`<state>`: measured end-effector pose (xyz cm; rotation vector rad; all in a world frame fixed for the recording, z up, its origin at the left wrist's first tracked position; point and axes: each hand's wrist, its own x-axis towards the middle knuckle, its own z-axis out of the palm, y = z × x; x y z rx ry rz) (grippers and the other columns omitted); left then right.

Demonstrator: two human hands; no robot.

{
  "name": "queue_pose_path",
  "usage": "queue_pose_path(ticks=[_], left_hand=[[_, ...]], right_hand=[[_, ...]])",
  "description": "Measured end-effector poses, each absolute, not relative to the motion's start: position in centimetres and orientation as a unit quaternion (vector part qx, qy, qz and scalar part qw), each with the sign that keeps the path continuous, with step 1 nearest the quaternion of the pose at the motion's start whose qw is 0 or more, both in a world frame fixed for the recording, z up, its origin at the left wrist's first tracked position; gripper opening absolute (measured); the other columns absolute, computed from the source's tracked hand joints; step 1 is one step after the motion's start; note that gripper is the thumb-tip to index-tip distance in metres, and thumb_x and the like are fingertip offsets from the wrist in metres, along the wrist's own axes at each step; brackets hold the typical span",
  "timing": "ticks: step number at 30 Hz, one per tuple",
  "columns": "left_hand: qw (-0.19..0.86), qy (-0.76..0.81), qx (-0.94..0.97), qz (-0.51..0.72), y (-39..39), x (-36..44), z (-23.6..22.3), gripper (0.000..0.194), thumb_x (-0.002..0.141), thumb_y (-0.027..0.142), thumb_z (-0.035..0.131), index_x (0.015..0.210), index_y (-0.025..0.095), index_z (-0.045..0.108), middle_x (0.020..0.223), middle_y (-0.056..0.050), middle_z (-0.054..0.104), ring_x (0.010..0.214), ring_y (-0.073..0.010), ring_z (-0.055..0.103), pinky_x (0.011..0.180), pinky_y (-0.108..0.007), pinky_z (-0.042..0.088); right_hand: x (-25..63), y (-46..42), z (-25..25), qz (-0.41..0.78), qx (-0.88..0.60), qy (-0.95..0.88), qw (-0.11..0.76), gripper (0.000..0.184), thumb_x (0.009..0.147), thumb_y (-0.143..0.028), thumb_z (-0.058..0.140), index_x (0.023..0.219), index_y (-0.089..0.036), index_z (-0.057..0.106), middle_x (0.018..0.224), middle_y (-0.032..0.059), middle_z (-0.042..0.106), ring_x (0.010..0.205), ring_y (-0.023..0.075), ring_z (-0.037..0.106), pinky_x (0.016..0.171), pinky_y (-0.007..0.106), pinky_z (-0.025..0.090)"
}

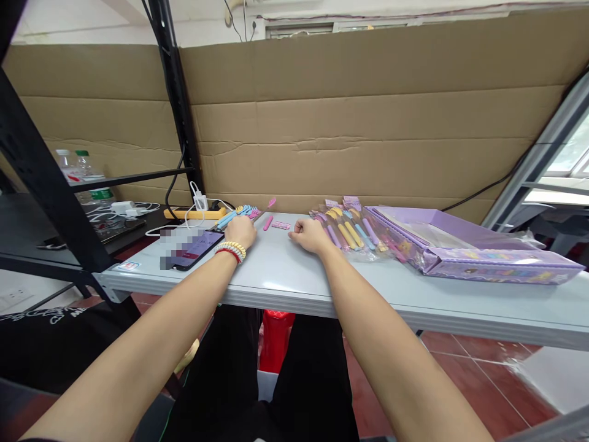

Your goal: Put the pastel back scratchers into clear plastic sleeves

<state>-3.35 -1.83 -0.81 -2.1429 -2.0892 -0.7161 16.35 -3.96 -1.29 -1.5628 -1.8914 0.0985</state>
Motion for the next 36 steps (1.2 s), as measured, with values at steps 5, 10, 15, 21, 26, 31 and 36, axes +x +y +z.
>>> queue_pose_path(ticks=[5,10,15,21,26,31,36], left_hand=[[0.039,-0.594,-0.736,-0.323,-1.5,-3.3,-0.8,0.038,0.093,0.031,0.036,0.093,0.017,0.072,0.099,-0.012,0.070,0.097,-0.0237,0.063,0.086,-0.033,0.047],[0.017,-0.460,-0.815,-0.352,-1.8,-2.8,-0.9,0.029,0.090,0.024,0.044,0.089,0.016,0.072,0.094,-0.007,0.071,0.090,-0.0180,0.062,0.084,-0.027,0.045],[-0.063,-0.403,-0.850,-0.334,-2.0,-2.8,-1.3,0.036,0.092,0.036,0.041,0.100,0.017,0.071,0.094,-0.005,0.071,0.082,-0.0155,0.061,0.077,-0.025,0.045],[0.003,-0.518,-0.831,-0.202,-2.3,-2.5,-1.1,0.051,0.090,0.048,0.036,0.122,0.017,0.060,0.132,-0.012,0.055,0.121,-0.0261,0.050,0.100,-0.037,0.038],[0.025,-0.544,-0.829,-0.126,-1.7,-1.9,-1.3,0.065,0.088,0.061,0.029,0.134,0.021,0.050,0.148,-0.014,0.038,0.137,-0.0314,0.032,0.108,-0.047,0.027],[-0.013,-0.554,-0.828,-0.084,-0.9,-1.9,-1.7,0.073,0.086,0.066,0.022,0.131,0.018,0.054,0.145,-0.015,0.042,0.133,-0.0333,0.038,0.107,-0.047,0.029],[0.054,-0.589,-0.799,-0.109,-1.4,-2.1,-1.3,0.054,0.090,0.048,0.033,0.116,0.012,0.064,0.123,-0.018,0.061,0.116,-0.0308,0.055,0.098,-0.042,0.040]], right_hand=[[16.3,-3.7,-1.2,0.122,-0.594,-0.693,0.389,0.036,0.080,-0.048,0.055,0.065,-0.016,0.059,0.061,0.0020,0.061,0.055,0.0113,0.049,0.053,0.024,0.034],[16.3,-3.7,-0.7,0.340,-0.524,-0.595,0.505,0.043,0.078,-0.059,0.059,0.088,-0.018,0.056,0.061,0.0012,0.062,0.039,0.0085,0.042,0.038,0.022,0.026],[16.6,-4.3,0.0,0.455,-0.408,-0.566,0.554,0.034,0.071,-0.044,0.072,0.084,-0.016,0.058,0.060,0.0000,0.060,0.042,0.0084,0.047,0.034,0.019,0.025],[17.0,-4.0,0.0,0.399,-0.445,-0.515,0.615,0.021,0.075,-0.033,0.069,0.078,-0.016,0.056,0.058,-0.0015,0.059,0.041,0.0064,0.047,0.033,0.017,0.027],[16.9,-3.6,-0.2,0.362,-0.476,-0.509,0.620,0.018,0.076,-0.029,0.067,0.077,-0.016,0.054,0.055,-0.0024,0.057,0.038,0.0061,0.044,0.031,0.018,0.025],[16.9,-3.3,-0.4,0.340,-0.486,-0.526,0.609,0.022,0.074,-0.033,0.069,0.076,-0.016,0.054,0.055,-0.0023,0.058,0.037,0.0060,0.045,0.031,0.018,0.025],[17.0,-2.9,-0.7,0.313,-0.507,-0.544,0.591,0.019,0.074,-0.031,0.068,0.076,-0.015,0.056,0.055,-0.0016,0.058,0.038,0.0067,0.046,0.032,0.018,0.026]])
